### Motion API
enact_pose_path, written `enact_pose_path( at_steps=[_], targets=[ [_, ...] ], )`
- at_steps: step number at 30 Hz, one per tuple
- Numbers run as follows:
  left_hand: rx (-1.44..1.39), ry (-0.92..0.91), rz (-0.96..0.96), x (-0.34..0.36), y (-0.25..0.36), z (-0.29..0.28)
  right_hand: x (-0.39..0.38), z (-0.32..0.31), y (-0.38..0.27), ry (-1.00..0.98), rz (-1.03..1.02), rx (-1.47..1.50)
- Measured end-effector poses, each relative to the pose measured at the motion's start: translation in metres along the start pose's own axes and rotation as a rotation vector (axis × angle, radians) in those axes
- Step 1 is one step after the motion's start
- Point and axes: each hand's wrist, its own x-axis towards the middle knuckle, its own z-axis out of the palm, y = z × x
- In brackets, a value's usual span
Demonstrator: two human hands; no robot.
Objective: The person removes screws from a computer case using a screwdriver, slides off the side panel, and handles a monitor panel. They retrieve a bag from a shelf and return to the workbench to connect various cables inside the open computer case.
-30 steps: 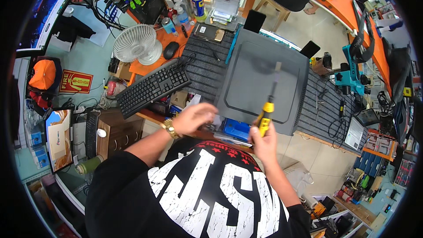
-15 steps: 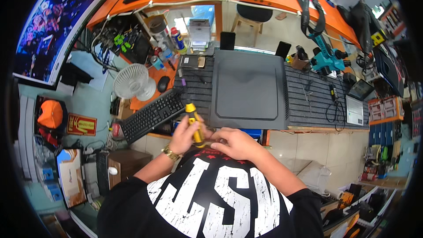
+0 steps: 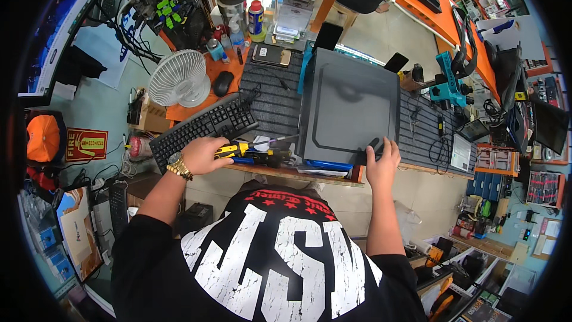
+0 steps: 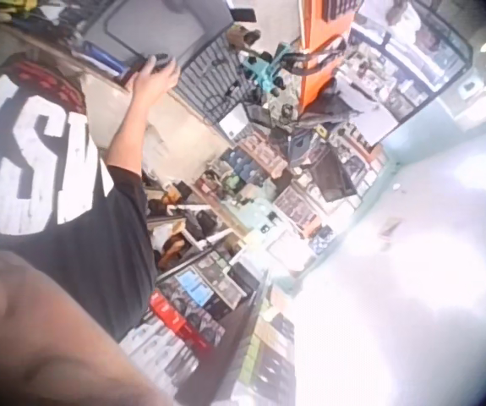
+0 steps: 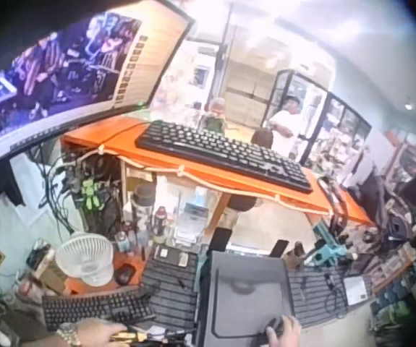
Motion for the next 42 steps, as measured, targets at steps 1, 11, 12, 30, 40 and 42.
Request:
enact_pose_path(
  at_steps=[1,11,12,30,40,42],
  targets=[
    [-0.014,-0.007,0.004,0.004,-0.003,-0.001,-0.001,0.004,0.001,-0.015,0.047,-0.057],
    [-0.03,-0.057,0.073,0.033,-0.027,0.005,-0.001,0.026,-0.003,-0.16,0.151,-0.167],
    [-0.015,-0.049,0.071,0.037,-0.03,0.002,-0.002,0.026,-0.003,-0.163,0.154,-0.172],
    [0.202,0.159,0.084,0.2,-0.07,-0.067,0.0,0.023,-0.008,-0.171,0.16,-0.154],
    [-0.467,0.145,-0.134,0.175,-0.017,-0.032,0.019,0.021,-0.013,-0.075,0.139,-0.131],
    [-0.643,0.134,-0.095,0.172,0.013,-0.009,0.032,0.022,-0.017,-0.054,0.136,-0.12]
  ],
)
